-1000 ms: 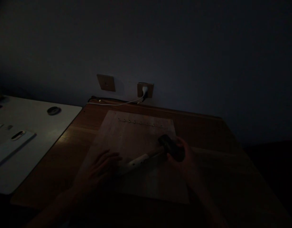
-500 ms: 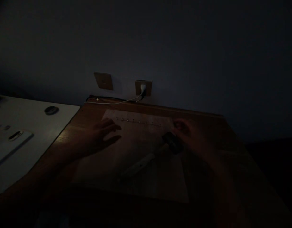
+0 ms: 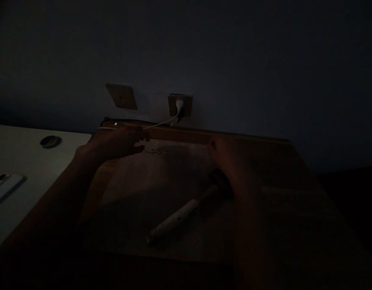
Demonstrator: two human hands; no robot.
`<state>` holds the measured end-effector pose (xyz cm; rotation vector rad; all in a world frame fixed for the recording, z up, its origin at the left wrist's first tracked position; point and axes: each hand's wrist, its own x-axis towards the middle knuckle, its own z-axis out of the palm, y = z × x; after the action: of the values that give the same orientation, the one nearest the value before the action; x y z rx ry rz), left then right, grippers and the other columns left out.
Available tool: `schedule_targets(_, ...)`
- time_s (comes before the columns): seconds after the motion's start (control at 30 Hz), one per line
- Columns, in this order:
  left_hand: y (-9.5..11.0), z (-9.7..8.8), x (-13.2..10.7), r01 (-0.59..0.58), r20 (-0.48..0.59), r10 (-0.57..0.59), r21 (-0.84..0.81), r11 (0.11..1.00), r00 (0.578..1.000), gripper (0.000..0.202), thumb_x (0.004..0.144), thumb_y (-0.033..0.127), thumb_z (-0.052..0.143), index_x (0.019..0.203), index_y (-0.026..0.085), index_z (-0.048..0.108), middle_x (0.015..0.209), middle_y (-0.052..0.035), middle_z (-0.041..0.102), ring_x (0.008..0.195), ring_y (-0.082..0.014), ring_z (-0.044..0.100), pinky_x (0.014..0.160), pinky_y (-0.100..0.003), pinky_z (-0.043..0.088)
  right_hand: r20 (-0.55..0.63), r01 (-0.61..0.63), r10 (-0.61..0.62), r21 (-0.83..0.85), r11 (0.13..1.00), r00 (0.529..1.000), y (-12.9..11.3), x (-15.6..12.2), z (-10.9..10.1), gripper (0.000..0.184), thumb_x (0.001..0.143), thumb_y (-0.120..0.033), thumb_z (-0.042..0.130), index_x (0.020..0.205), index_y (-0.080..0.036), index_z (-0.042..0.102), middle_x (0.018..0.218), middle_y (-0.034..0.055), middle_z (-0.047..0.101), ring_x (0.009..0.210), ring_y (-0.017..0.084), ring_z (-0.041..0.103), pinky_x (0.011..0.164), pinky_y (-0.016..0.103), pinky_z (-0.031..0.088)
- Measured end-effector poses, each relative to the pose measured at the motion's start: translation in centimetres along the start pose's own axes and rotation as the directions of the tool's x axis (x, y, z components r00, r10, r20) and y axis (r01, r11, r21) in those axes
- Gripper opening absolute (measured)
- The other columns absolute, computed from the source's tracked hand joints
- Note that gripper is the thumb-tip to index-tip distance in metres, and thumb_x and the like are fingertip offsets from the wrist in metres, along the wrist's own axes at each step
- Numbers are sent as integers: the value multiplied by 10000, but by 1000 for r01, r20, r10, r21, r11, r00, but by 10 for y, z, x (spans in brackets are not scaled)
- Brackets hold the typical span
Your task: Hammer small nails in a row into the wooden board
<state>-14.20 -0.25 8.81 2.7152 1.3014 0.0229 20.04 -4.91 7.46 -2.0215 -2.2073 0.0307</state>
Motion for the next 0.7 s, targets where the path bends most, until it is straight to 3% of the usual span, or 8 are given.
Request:
schedule_targets(0.23, -1, 10, -3, -10, 87, 15, -51, 999, 996, 133, 894, 146, 650, 1000, 184, 721, 1109, -84, 751, 964, -216, 721, 800, -301, 521, 101, 12, -5, -67, 998, 995, -1, -1, 14, 226, 988, -264, 550, 854, -222, 727, 958, 124, 778, 907, 279, 726, 763, 369, 499)
schedule_targets(0.53, 5, 19, 3, -20, 121, 16, 38, 999, 993, 183, 942, 121, 546, 962, 175, 719, 1069, -101, 738, 928, -216, 709, 788, -311, 514, 228, -60, 101, -178, 982, 968, -3, -2, 18, 343, 1037, -352, 545, 792, -203, 733, 917, 133, 790, 823, 261, 738, 695, 349, 468)
schedule_targets(0.7, 1, 23, 2, -42, 99, 37, 45, 998, 994, 187, 924, 89, 539, 934, 170, 708, 1035, -90, 740, 912, -216, 706, 767, -309, 506, 208, -38, 71, -158, 987, 975, 2, -1, 23, 333, 1005, -348, 572, 757, -206, 741, 887, 140, 795, 789, 270, 733, 663, 360, 476)
